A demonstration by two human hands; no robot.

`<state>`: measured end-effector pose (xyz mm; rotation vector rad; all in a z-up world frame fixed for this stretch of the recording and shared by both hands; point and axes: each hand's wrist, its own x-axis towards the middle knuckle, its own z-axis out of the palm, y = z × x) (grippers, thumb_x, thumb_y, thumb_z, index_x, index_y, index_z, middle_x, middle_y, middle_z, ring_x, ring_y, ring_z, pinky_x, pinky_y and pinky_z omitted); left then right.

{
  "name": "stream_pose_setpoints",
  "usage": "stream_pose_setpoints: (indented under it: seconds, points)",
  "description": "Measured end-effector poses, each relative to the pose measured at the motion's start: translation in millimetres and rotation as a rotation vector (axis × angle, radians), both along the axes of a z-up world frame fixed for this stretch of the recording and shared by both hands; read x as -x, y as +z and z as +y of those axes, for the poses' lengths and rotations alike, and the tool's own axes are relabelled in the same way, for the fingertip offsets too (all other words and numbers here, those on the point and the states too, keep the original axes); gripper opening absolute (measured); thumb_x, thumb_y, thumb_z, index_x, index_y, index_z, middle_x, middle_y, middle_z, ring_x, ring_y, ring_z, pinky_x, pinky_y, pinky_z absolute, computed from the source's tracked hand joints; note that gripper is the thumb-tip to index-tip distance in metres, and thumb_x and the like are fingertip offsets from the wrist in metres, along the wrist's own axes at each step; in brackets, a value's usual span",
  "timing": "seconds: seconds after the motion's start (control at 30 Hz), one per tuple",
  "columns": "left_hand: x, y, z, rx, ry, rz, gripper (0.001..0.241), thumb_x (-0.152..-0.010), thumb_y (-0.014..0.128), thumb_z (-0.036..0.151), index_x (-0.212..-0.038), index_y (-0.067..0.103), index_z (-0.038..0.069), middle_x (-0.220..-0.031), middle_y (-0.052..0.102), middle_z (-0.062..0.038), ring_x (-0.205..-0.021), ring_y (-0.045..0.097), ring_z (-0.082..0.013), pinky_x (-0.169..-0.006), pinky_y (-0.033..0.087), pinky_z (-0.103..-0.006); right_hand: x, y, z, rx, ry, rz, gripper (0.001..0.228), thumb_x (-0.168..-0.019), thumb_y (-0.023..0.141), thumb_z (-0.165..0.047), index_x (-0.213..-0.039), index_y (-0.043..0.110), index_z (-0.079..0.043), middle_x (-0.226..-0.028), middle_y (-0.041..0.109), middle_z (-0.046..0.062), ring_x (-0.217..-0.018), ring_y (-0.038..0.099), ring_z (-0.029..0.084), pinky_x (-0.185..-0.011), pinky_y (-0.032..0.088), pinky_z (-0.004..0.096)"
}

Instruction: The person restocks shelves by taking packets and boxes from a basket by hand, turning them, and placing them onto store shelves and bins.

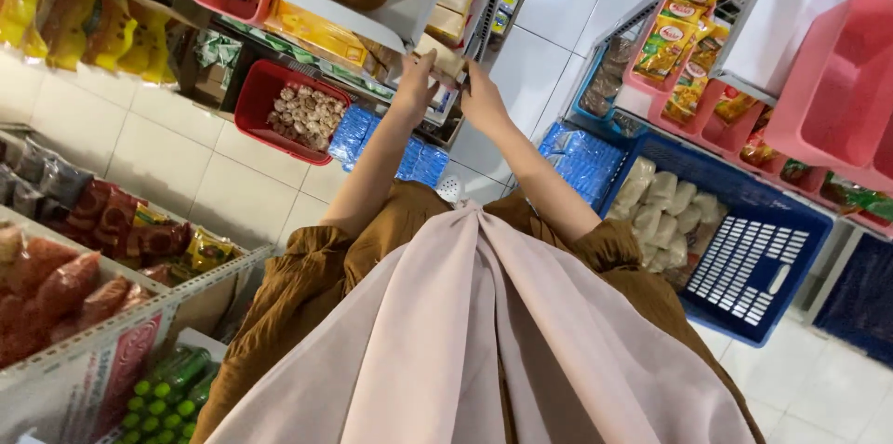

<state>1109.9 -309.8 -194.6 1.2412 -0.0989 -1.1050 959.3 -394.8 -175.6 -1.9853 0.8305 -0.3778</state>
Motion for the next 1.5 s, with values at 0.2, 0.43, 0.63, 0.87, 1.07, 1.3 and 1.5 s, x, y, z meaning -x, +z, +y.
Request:
stream_pose_setpoints:
  seconds: [0.2, 0.43, 0.63, 0.87, 1.07, 1.3, 1.5]
  points:
    - [10.6, -20.7, -14.9, 0.085, 0.069, 0.101, 0.036, -0.094, 0.061, 0.021, -0.124, 0.055, 0.003, -0.115, 0.063, -0.011, -0.102, 0.061, -0.0212, -0.086, 0.053, -0.0387, -16.2, -5.8, 13.1, -0.334, -0.174, -0.206, 0.065, -0.091, 0.045, 0.013, -0.152, 0.037, -0.008, -0.149, 0.053, 0.019, -0.127, 0.065, 0.031, -0.098, 0.059, 0.037]
    - [4.8, -79.0, -17.9, 0.054, 0.281, 0.15, 0.023, -0.095, 0.069, 0.017, -0.109, 0.063, 0.0, -0.102, 0.063, -0.007, -0.095, 0.057, -0.0133, -0.077, 0.046, -0.0266, -39.9, 8.3, 10.0, -0.43, -0.126, -0.341, 0.079, -0.087, 0.04, 0.019, -0.158, 0.024, -0.012, -0.159, 0.036, 0.018, -0.136, 0.056, 0.029, -0.098, 0.057, 0.037]
    - [-7.5, -91.5, 23.9, 0.214, -0.099, -0.404, 0.032, -0.09, 0.061, 0.015, -0.122, 0.064, 0.012, -0.126, 0.061, -0.003, -0.119, 0.057, -0.0092, -0.1, 0.052, -0.0256, 5.0, 4.6, 33.5, -0.181, -0.058, -0.289, 0.081, -0.089, 0.052, 0.013, -0.162, 0.022, -0.009, -0.159, 0.042, 0.021, -0.13, 0.057, 0.032, -0.11, 0.048, 0.039]
    - [23.1, -48.8, 60.7, 0.117, -0.08, 0.189, 0.056, -0.098, 0.061, 0.026, -0.15, 0.042, 0.016, -0.136, 0.054, -0.013, -0.125, 0.056, -0.0279, -0.108, 0.046, -0.049, 129.4, -7.4, 89.2, -0.418, -0.372, -0.187, 0.062, -0.094, 0.059, -0.004, -0.152, 0.038, -0.01, -0.14, 0.061, 0.014, -0.092, 0.068, 0.019, -0.085, 0.054, 0.033]
    - [116.6, 16.1, 54.0, 0.058, -0.742, -0.212, 0.05, -0.1, 0.058, 0.028, -0.147, 0.047, 0.011, -0.142, 0.056, -0.007, -0.125, 0.058, -0.0236, -0.103, 0.046, -0.037, 264.3, 41.4, 153.0, -0.214, -0.708, -0.141, 0.051, -0.096, 0.062, -0.005, -0.145, 0.048, -0.009, -0.136, 0.063, 0.013, -0.109, 0.068, 0.023, -0.095, 0.054, 0.035]
    - [285.3, 89.8, 59.9, 0.26, -1.325, -0.875, 0.044, -0.093, 0.061, 0.018, -0.136, 0.057, 0.007, -0.136, 0.052, -0.017, -0.122, 0.053, -0.0297, -0.093, 0.049, -0.0363, 393.8, 127.6, 279.5, 0.082, -1.188, -0.089, 0.051, -0.092, 0.066, -0.008, -0.141, 0.053, -0.01, -0.135, 0.061, 0.014, -0.116, 0.068, 0.025, -0.089, 0.055, 0.038]
    - [423.5, 98.0, 134.7, 0.797, -1.52, -0.96, 0.041, -0.096, 0.065, 0.016, -0.135, 0.058, 0.005, -0.139, 0.055, -0.021, -0.133, 0.049, -0.0384, -0.113, 0.038, -0.0427, 475.8, 136.3, 436.4, 0.048, -1.51, -0.001, 0.048, -0.094, 0.067, -0.011, -0.14, 0.055, -0.01, -0.138, 0.059, 0.014, -0.118, 0.066, 0.026, -0.089, 0.055, 0.037]
